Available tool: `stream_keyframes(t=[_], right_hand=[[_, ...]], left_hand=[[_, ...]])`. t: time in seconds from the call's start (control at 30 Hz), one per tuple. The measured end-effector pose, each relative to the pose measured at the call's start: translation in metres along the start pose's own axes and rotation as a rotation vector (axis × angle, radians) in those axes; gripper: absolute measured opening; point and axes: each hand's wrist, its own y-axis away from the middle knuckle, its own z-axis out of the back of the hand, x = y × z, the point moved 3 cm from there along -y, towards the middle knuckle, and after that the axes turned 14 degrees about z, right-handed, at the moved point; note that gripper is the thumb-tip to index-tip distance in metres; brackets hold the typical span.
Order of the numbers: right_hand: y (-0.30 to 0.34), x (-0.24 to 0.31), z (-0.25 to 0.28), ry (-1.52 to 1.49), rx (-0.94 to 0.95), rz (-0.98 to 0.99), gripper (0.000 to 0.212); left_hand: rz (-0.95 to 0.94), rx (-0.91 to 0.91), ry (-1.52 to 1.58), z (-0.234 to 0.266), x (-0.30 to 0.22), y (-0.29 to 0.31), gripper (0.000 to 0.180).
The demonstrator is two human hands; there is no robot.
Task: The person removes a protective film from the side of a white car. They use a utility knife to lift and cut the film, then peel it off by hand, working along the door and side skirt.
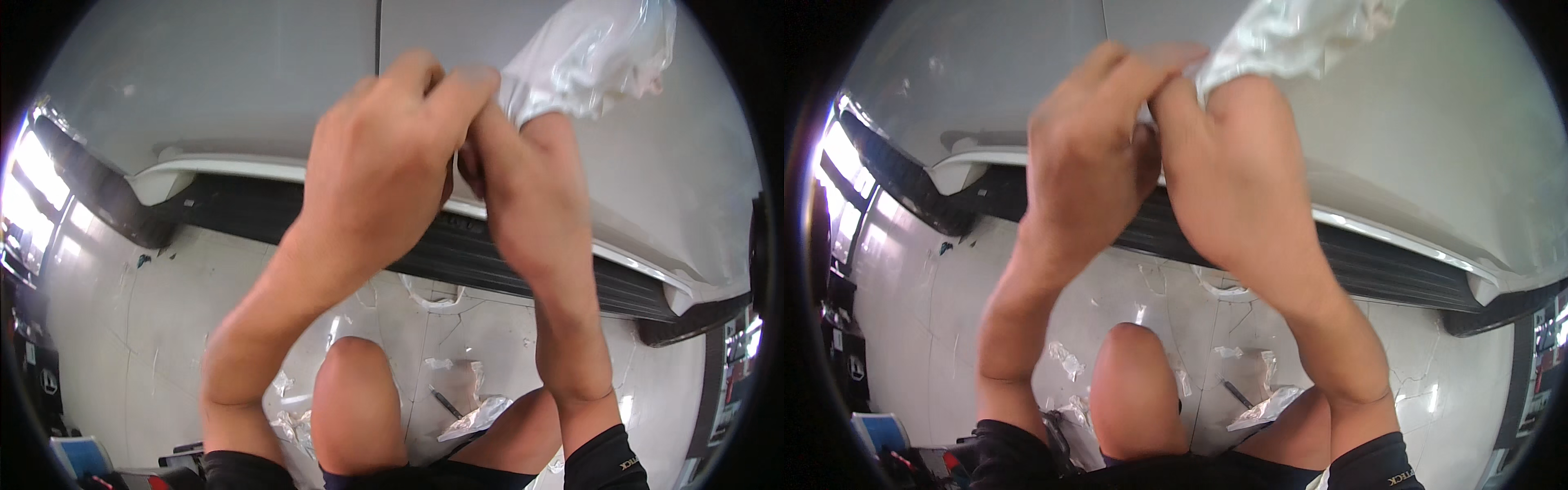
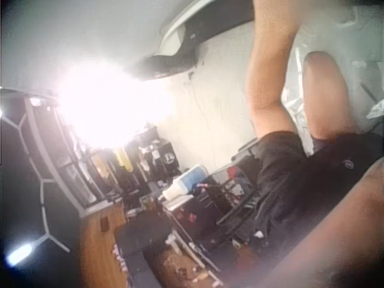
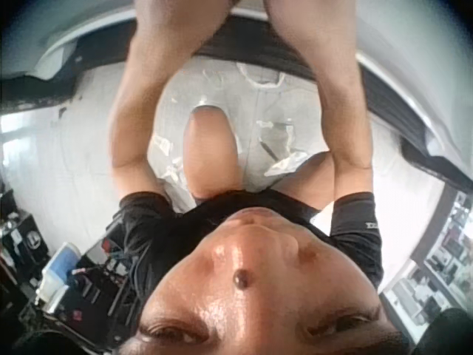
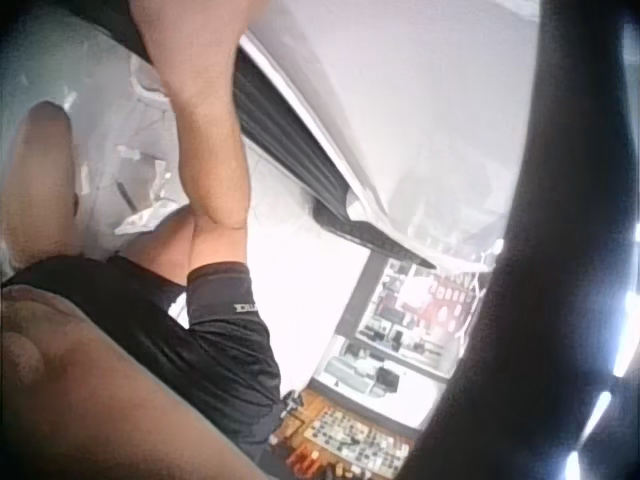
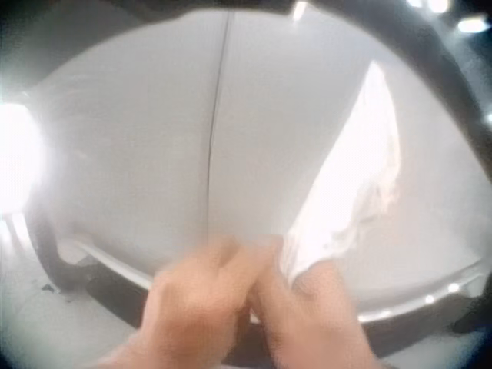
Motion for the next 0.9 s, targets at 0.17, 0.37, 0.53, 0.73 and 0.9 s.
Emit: stream_keyframes(t=[0.17,0.37,0.53,0.73,0.9], right_hand=[[0.015,-0.016,-0.005,-0.776,-0.156,-0.172,0.042],[0.135,-0.026,-0.020,-0.656,0.345,-0.527,0.023],[0.296,-0.079,-0.076,-0.377,1.083,-0.633,0.028],[0.433,-0.129,-0.108,-0.403,1.630,-0.535,0.036],[0.495,-0.160,-0.136,-0.201,1.763,-0.292,0.040]], left_hand=[[0.371,0.144,0.202,0.022,-0.003,-0.015,0.009],[0.122,0.030,-0.051,0.033,0.008,-0.035,0.011],[0.086,0.311,0.241,0.028,0.044,-0.075,0.020],[0.026,0.285,0.338,0.020,0.066,-0.078,0.028],[-0.044,0.234,0.330,0.025,0.076,-0.067,0.026]])
